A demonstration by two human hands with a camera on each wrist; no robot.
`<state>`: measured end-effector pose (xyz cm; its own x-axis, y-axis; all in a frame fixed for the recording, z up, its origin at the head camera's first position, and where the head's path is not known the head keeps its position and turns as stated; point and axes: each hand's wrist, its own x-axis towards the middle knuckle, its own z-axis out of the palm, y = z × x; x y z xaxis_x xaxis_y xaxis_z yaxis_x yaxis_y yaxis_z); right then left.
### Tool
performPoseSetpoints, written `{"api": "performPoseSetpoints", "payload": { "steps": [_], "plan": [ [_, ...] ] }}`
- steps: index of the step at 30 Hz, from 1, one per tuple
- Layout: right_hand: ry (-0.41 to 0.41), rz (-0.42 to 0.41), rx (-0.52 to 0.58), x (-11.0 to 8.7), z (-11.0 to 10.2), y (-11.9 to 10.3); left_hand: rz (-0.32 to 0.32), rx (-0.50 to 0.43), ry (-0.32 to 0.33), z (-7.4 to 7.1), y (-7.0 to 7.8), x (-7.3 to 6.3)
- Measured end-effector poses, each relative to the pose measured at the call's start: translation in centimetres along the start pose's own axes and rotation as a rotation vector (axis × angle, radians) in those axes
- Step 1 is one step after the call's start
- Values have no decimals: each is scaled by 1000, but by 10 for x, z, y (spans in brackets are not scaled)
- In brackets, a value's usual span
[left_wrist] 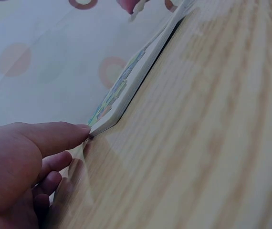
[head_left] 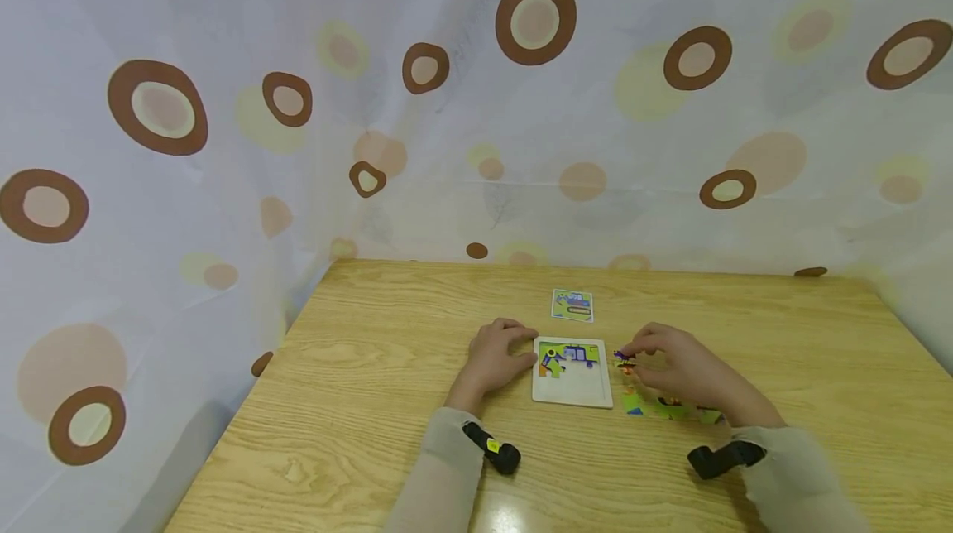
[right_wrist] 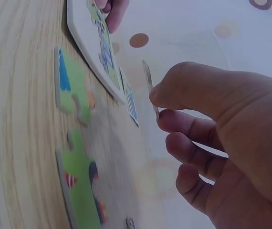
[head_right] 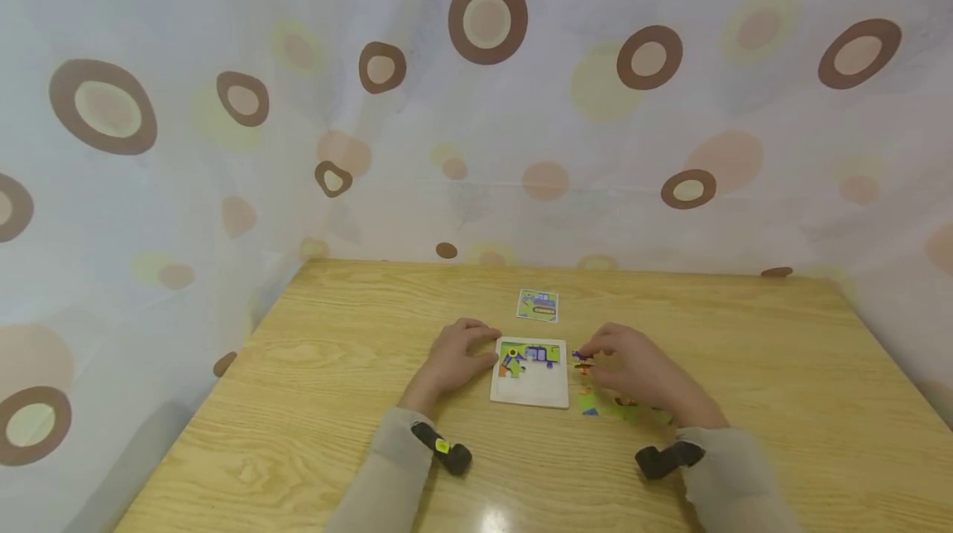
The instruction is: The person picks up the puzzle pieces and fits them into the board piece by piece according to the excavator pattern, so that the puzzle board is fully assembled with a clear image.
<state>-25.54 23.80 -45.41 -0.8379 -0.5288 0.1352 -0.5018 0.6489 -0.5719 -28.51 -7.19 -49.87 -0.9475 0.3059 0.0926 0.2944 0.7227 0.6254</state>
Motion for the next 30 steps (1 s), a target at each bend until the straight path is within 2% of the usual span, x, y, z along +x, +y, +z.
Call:
{"api": "performPoseSetpoints", "payload": {
  "steps": [16,30],
  "plan": [
    [-40,-57,40,24,18,-21,2,-6,-4,1,-1,2],
    [-82,-88,22,43,34,-25,1,6,-8,-1,1,0]
  ]
}}
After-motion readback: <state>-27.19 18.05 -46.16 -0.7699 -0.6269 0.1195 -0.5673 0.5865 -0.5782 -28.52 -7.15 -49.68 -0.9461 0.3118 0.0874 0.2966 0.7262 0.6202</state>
